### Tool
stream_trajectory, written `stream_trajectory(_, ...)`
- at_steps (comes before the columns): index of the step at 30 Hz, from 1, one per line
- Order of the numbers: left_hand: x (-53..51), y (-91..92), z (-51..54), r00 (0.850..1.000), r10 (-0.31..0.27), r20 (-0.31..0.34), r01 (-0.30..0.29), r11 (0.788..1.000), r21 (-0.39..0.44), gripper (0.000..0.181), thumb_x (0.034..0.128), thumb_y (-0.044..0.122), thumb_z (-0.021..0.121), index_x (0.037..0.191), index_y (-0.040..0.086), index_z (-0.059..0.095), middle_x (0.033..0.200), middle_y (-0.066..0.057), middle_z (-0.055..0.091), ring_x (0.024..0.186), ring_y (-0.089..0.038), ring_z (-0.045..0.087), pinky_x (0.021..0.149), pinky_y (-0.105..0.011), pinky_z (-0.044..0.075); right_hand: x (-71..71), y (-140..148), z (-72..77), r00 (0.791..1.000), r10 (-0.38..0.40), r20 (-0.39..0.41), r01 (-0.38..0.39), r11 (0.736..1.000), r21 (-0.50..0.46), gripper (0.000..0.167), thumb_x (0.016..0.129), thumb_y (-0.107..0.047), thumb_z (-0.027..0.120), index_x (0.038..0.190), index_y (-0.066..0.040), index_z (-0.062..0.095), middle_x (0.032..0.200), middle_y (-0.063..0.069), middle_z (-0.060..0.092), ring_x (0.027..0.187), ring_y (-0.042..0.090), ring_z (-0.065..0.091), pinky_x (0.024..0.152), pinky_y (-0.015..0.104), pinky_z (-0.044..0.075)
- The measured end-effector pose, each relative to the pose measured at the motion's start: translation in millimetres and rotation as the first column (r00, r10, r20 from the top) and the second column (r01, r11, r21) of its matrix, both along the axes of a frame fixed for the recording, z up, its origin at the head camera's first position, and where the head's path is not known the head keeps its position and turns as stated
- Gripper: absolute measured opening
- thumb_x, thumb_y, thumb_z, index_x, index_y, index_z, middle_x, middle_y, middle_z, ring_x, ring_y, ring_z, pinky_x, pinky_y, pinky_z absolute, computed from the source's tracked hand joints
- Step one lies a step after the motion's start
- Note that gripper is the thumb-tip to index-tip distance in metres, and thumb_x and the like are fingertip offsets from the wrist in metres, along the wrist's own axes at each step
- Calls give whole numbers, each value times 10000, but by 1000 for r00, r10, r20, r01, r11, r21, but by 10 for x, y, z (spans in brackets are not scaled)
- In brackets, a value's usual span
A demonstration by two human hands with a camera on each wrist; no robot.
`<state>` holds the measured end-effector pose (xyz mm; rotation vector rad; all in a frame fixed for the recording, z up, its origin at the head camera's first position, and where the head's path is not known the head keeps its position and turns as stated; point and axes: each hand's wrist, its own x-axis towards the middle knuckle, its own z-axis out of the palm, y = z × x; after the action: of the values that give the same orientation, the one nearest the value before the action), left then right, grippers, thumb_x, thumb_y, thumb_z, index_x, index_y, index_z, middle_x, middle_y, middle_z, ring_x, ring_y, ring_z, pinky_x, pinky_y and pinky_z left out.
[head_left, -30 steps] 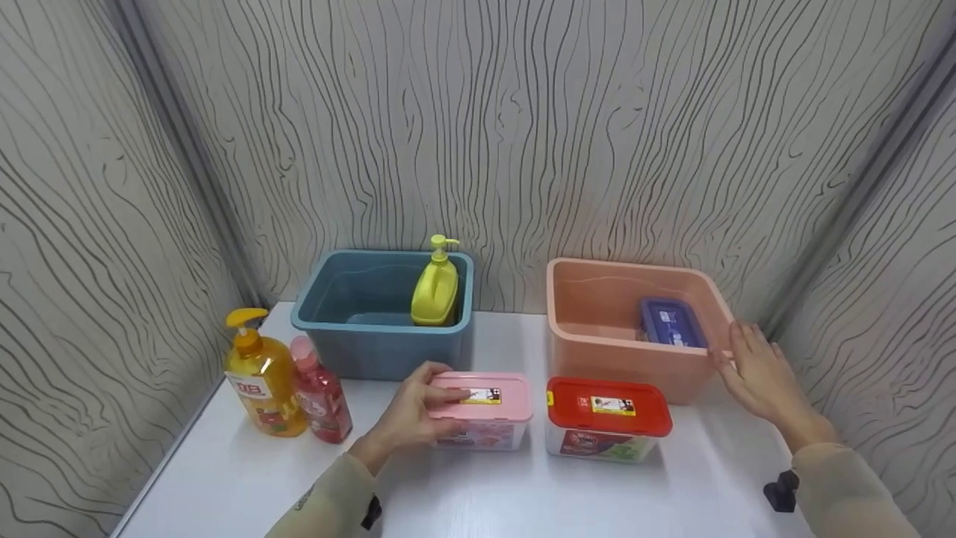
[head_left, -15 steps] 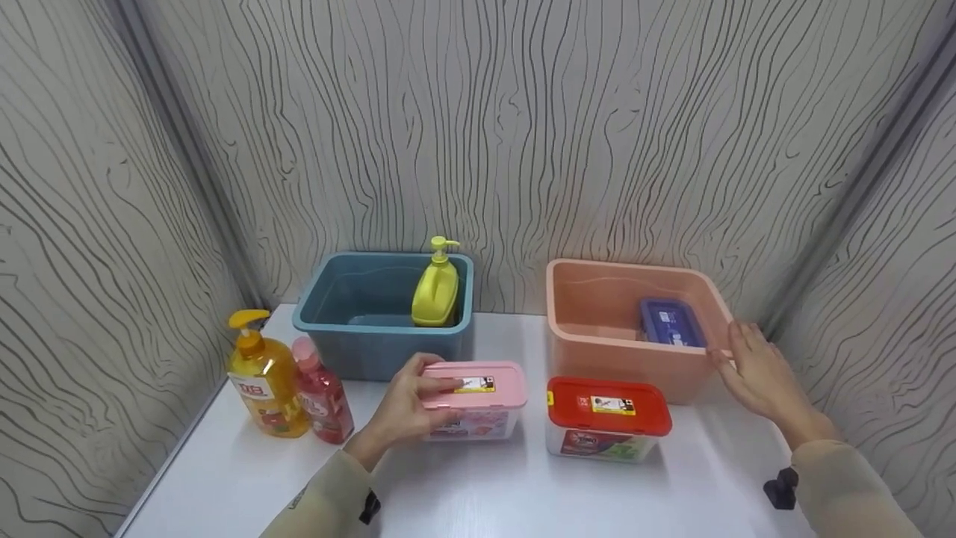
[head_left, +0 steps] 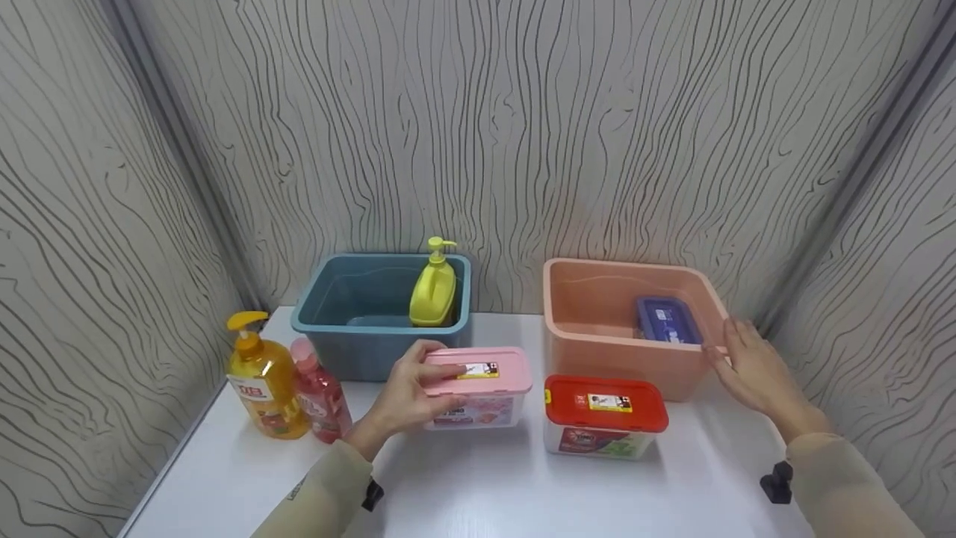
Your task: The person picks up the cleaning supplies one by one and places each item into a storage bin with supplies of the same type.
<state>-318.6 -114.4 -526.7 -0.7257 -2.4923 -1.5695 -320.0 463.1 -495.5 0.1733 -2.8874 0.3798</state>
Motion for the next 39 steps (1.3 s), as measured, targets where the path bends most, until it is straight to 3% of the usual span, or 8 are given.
stream_trajectory(7,-30,111,175,999,-36,18,35,999,32,455,896,367,965,1331,317,841,1509,-15,588,1430,-306,506,1192,-561,549,26,31,7,1000,-7,10,7,1000,-6,854,1205,-460,395,1635,262,240,1697,537,218,1583,738,245,1309,812,239)
stream_trajectory(19,-100,133,618,998,-19,-54,20,999,28,472,881,412,970,1331,356,837,1505,31,591,1435,-271,495,1202,-565,535,16,-23,13,1000,-7,-16,7,1000,5,842,1205,-459,396,1620,265,279,1684,533,264,1575,729,281,1304,803,272)
stream_trajectory(25,-191,211,820,994,-48,-95,48,999,-8,494,900,409,953,1369,328,820,1562,-14,575,1473,-294,468,1203,-571,513,25,3,14,999,-11,-32,12,1000,9,840,1205,-444,413,1626,266,260,1683,535,271,1567,728,295,1296,802,286)
stream_trajectory(33,-275,362,975,995,-66,-79,66,998,0,492,899,403,957,1366,328,822,1570,-17,554,1497,-298,444,1186,-589,534,20,-33,4,1000,-11,-11,10,1000,-9,854,1207,-462,413,1640,254,242,1697,527,251,1580,718,283,1304,803,269)
stream_trajectory(39,-333,482,1046,995,-53,-87,53,999,-7,483,899,460,946,1357,380,815,1533,49,574,1473,-257,462,1167,-548,572,25,-44,8,1000,-12,-9,12,1000,-14,852,1207,-466,405,1639,252,250,1702,521,245,1583,713,284,1307,798,265)
